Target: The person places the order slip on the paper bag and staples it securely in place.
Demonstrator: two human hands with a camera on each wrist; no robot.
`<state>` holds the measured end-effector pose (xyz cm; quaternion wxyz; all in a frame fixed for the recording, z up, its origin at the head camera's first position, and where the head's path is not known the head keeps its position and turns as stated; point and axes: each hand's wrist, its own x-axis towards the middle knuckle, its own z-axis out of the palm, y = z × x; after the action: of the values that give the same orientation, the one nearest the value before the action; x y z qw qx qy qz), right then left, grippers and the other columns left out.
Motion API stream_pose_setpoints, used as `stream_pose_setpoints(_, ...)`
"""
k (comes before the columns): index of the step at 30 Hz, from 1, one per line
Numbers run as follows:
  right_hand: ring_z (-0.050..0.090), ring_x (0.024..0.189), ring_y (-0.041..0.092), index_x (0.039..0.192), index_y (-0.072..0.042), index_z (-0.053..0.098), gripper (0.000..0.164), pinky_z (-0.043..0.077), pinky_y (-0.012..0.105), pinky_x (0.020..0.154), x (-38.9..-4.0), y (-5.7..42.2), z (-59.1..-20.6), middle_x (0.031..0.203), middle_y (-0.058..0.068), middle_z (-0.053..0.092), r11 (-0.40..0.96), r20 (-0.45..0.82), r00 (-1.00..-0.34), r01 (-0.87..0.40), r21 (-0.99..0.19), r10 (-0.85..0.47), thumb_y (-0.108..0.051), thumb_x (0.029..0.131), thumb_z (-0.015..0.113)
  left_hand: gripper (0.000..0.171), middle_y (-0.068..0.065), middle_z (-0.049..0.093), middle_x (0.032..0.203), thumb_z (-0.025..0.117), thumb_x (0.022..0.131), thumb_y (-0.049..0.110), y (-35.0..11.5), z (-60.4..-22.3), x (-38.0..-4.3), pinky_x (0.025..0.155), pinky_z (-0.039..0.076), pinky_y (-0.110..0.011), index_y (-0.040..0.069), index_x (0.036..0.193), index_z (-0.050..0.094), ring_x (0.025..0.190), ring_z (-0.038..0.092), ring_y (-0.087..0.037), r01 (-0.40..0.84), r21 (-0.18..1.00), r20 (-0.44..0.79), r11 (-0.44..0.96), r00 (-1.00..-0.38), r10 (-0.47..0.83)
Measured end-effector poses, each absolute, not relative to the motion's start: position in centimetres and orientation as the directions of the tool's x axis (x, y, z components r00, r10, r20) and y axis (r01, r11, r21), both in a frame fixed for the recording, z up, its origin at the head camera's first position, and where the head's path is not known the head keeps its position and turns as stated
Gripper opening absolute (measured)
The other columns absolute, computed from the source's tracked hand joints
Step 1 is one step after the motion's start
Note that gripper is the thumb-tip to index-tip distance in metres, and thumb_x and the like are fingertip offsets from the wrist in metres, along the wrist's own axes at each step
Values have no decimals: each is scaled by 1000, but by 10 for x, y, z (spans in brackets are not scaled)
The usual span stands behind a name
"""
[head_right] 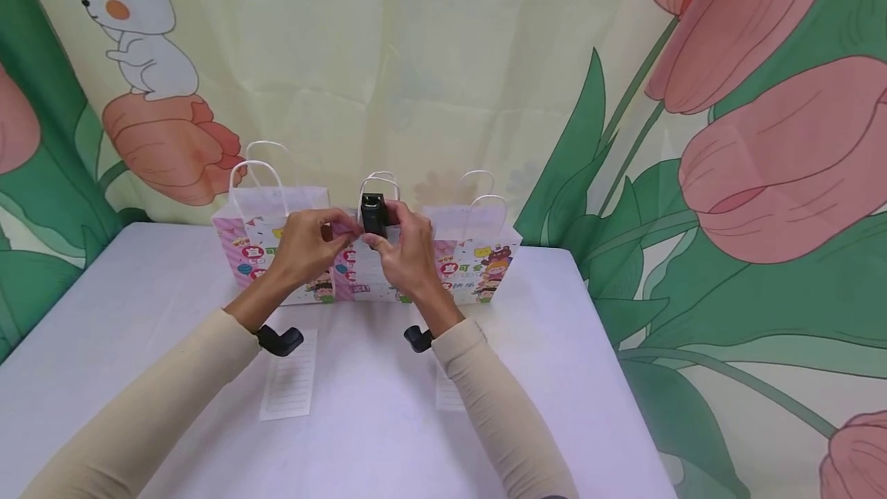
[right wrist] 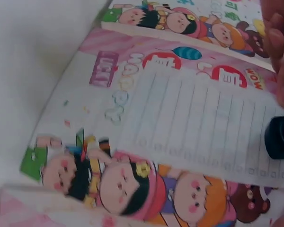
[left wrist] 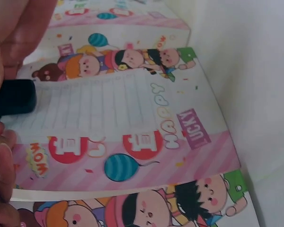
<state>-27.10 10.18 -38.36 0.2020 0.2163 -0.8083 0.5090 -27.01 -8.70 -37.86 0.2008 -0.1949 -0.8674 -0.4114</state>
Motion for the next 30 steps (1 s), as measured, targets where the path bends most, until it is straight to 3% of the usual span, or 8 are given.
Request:
stream_pose_setpoints(10, 53, 128, 32, 145, -6, 52, 54, 21, 54, 121, -273, 97, -394, 132, 15, 68, 441, 577, -801, -580, -685, -157, -21, 99, 74, 7, -9, 82, 95, 79, 94, 5, -87, -378, -271, 60, 49, -30, 8, 100, 83, 67, 60, -21, 514, 635, 515, 577, -838, 180)
stream_pose_setpoints(13, 50, 133, 33, 146, -7, 49, 54, 22, 55, 122, -273, 98, -395, 134, 15, 69, 474, 559, -810, -567, -673, -175, -24, 99, 72, 8, -9, 82, 95, 79, 94, 4, -87, -378, -272, 61, 49, -31, 8, 100, 83, 68, 59, -21, 510, 641, 514, 574, -840, 173)
stream_pose_setpoints(15, 53, 132, 31, 145, -7, 48, 54, 31, 52, 119, -273, 99, -393, 134, 15, 69, 466, 546, -815, -566, -680, -195, -22, 99, 72, 9, -9, 82, 96, 78, 94, 3, -88, -379, -272, 60, 48, -31, 8, 100, 83, 68, 59, -22, 508, 643, 511, 573, -842, 173)
stream_pose_setpoints(20, 68, 118, 30, 139, -6, 53, 53, 44, 50, 110, -272, 100, -382, 128, 16, 74, 428, 535, -812, -579, -694, -233, -12, 93, 80, 12, -9, 82, 96, 76, 94, 0, -89, -378, -272, 60, 48, -32, 8, 99, 83, 68, 59, -22, 506, 649, 509, 568, -844, 169)
stream_pose_setpoints(25, 63, 121, 31, 137, -7, 59, 54, 45, 52, 111, -268, 101, -381, 125, 15, 74, 439, 495, -848, -524, -730, -190, -10, 89, 84, 12, -8, 83, 95, 75, 94, 0, -88, -378, -271, 60, 48, -31, 9, 98, 82, 67, 58, -21, 504, 651, 503, 568, -847, 175)
stream_pose_setpoints(30, 71, 114, 29, 133, -6, 62, 52, 50, 50, 112, -268, 99, -382, 122, 14, 76, 420, 519, -844, -524, -741, -138, -12, 88, 86, 12, -9, 83, 94, 75, 94, -1, -87, -376, -270, 58, 48, -31, 8, 98, 82, 65, 59, -21, 520, 643, 512, 562, -838, 189)
